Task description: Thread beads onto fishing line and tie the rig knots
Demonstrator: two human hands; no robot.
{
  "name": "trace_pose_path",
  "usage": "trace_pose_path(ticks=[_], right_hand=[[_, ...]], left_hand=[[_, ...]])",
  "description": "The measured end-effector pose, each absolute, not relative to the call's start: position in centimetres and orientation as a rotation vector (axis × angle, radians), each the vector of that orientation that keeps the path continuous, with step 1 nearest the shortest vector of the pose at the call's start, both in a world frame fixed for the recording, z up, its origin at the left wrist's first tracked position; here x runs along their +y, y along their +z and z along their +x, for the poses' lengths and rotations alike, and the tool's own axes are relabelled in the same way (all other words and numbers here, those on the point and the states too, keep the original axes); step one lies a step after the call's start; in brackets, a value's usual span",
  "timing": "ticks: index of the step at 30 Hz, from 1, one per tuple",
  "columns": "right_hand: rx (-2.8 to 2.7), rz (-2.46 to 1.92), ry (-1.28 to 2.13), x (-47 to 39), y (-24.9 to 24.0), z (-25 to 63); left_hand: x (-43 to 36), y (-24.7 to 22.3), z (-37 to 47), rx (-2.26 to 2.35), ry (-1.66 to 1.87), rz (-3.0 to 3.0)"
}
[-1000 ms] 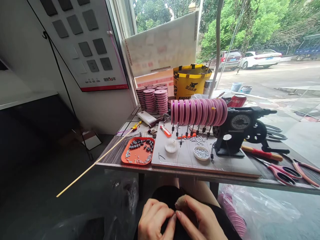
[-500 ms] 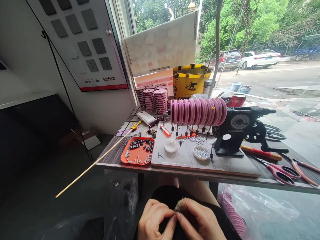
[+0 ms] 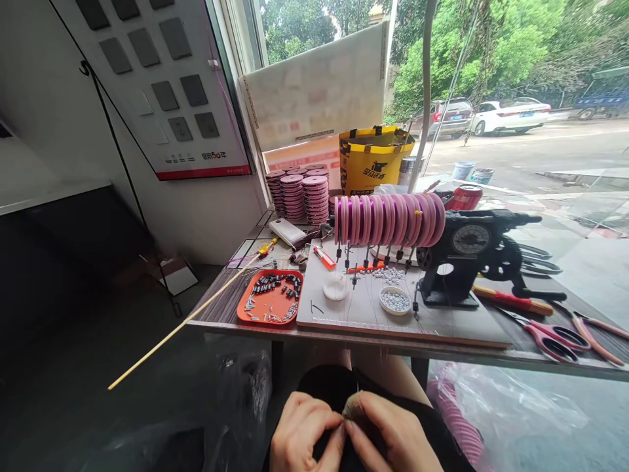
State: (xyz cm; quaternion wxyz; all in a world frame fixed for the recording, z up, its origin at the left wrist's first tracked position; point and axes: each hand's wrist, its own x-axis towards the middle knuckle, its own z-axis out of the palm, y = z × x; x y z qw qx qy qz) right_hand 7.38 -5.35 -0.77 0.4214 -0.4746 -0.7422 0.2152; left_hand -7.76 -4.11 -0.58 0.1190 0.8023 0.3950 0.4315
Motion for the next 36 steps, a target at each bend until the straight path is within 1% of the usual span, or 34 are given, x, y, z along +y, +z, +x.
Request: trace_pose_path(ticks=[8, 15, 36], right_hand=[[-1.884, -1.173, 0.482, -5.4, -0.3, 7.4], [-1.888, -1.179, 0.447, -5.3, -0.2, 7.3], [-1.918, -1.216, 0.554, -5.4, -1.4, 7.5]], left_hand=[[-4.0, -0.6, -8.1, 1.119, 1.187, 2.425], [-4.4, -1.6, -7.4, 1.203, 1.323, 2.319], [-4.4, -2.1, -7.3, 1.217, 1.356, 2.282]])
